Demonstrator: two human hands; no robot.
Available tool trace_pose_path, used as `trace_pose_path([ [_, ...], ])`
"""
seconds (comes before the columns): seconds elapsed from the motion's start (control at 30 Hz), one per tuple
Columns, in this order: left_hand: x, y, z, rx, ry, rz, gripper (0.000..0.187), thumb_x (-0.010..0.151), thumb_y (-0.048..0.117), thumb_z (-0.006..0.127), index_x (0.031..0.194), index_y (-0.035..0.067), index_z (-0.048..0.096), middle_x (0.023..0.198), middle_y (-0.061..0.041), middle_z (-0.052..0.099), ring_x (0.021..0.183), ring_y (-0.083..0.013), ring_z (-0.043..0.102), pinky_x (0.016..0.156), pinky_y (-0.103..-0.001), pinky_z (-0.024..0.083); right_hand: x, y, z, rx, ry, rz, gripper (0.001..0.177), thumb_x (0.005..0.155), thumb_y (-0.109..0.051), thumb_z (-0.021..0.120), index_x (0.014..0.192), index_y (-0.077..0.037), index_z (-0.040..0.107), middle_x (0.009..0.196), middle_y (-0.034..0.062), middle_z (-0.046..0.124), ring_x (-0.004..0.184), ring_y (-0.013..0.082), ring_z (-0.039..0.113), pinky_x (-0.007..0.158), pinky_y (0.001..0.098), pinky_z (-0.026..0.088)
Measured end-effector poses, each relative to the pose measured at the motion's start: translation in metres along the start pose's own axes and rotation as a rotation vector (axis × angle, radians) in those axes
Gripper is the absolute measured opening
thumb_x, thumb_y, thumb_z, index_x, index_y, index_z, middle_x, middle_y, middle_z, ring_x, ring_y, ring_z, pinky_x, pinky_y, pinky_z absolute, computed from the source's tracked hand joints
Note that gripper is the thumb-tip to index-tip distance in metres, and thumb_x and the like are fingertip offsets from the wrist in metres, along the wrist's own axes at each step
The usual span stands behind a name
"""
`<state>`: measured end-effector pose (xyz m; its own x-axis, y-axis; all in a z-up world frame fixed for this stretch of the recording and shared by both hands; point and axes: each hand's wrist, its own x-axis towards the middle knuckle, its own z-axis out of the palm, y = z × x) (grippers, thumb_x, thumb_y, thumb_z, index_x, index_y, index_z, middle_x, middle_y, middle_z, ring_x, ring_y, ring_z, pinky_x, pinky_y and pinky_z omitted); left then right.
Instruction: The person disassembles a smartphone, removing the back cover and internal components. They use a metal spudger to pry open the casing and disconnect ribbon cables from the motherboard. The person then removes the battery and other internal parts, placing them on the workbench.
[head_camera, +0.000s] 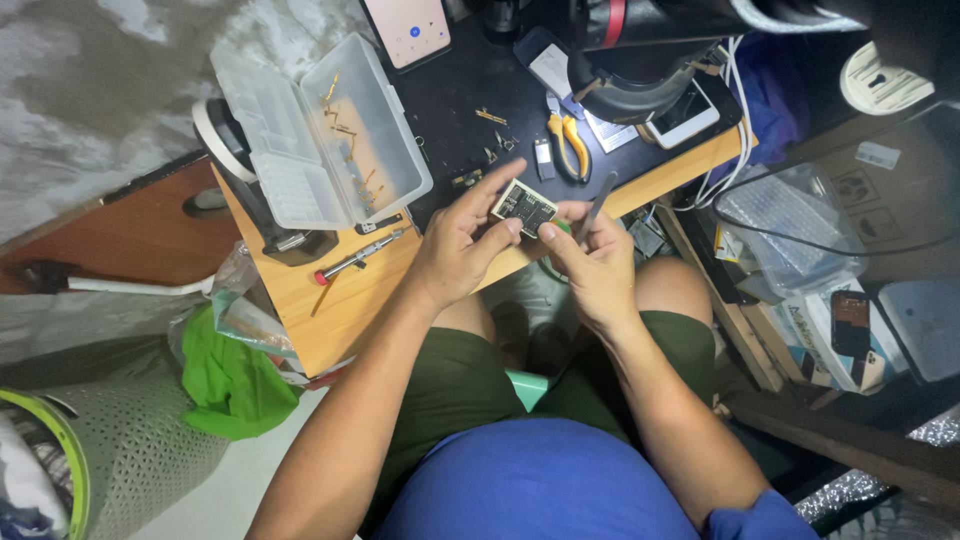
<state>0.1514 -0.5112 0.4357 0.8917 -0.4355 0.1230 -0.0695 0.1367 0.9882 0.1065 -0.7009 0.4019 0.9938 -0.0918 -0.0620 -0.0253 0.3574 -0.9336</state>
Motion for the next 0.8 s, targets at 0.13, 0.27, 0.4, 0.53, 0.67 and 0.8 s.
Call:
trace_pose_path([
  [0.13, 0.0, -0.004, 0.003, 0.01, 0.061, 0.015, 0.053, 0.103, 0.003, 0.065, 0.154, 0.004, 0.05, 0.109, -0.003, 0.068, 0.093, -0.0059, 0.062, 0.085, -0.024, 0.055, 0.0, -0.012, 0.014, -0.008, 0.003, 0.005, 0.033, 0.095, -0.002, 0.069, 0.127, 0.001, 0.062, 0.098, -0.001, 0.071, 0.069, 0.0006, 0.051, 0.056, 0.0158, 0.036],
  [0.27, -0.004, 0.0, 0.007, 0.109, 0.091, 0.109, 0.059, 0.1, 0.002, 0.068, 0.155, 0.005, 0.046, 0.112, -0.003, 0.069, 0.095, -0.005, 0.064, 0.087, -0.023, 0.055, 0.004, -0.005, 0.016, -0.005, 0.025, -0.016, 0.026, 0.101, -0.006, 0.066, 0.125, 0.004, 0.067, 0.087, -0.0015, 0.064, 0.065, 0.0023, 0.049, 0.057, 0.0177, 0.038],
  [0.4, -0.004, 0.005, 0.009, 0.195, 0.104, 0.124, 0.057, 0.096, 0.0, 0.069, 0.15, 0.004, 0.051, 0.118, -0.006, 0.07, 0.091, -0.0054, 0.066, 0.081, -0.023, 0.057, 0.003, 0.003, 0.012, 0.055, 0.032, -0.002, 0.022, 0.101, -0.006, 0.064, 0.121, 0.004, 0.067, 0.087, -0.0004, 0.065, 0.065, 0.0036, 0.049, 0.057, 0.0187, 0.039],
  [0.53, -0.003, 0.004, 0.01, 0.174, 0.078, 0.116, 0.059, 0.093, -0.001, 0.07, 0.148, 0.004, 0.052, 0.121, -0.008, 0.07, 0.091, -0.0056, 0.069, 0.082, -0.024, 0.059, 0.003, 0.006, 0.01, 0.13, 0.023, -0.001, 0.019, 0.103, -0.008, 0.064, 0.118, 0.004, 0.066, 0.087, 0.0004, 0.064, 0.066, 0.0046, 0.049, 0.058, 0.0198, 0.039],
  [0.67, -0.002, -0.001, 0.009, 0.119, 0.067, 0.075, 0.056, 0.097, 0.001, 0.071, 0.149, 0.005, 0.051, 0.113, -0.005, 0.072, 0.093, -0.0049, 0.069, 0.084, -0.023, 0.059, 0.001, 0.004, 0.012, 0.15, 0.031, 0.017, 0.018, 0.103, -0.009, 0.065, 0.117, 0.002, 0.064, 0.083, 0.0003, 0.061, 0.065, 0.0055, 0.051, 0.055, 0.0199, 0.037],
  [0.8, -0.001, -0.007, 0.004, 0.095, 0.054, -0.009, 0.057, 0.098, 0.002, 0.071, 0.151, 0.007, 0.052, 0.1, -0.002, 0.075, 0.089, -0.0046, 0.067, 0.083, -0.023, 0.057, 0.002, 0.0, 0.014, 0.19, 0.025, 0.041, 0.017, 0.101, -0.007, 0.066, 0.115, 0.002, 0.063, 0.087, 0.0008, 0.063, 0.064, 0.0052, 0.051, 0.055, 0.0195, 0.037],
])
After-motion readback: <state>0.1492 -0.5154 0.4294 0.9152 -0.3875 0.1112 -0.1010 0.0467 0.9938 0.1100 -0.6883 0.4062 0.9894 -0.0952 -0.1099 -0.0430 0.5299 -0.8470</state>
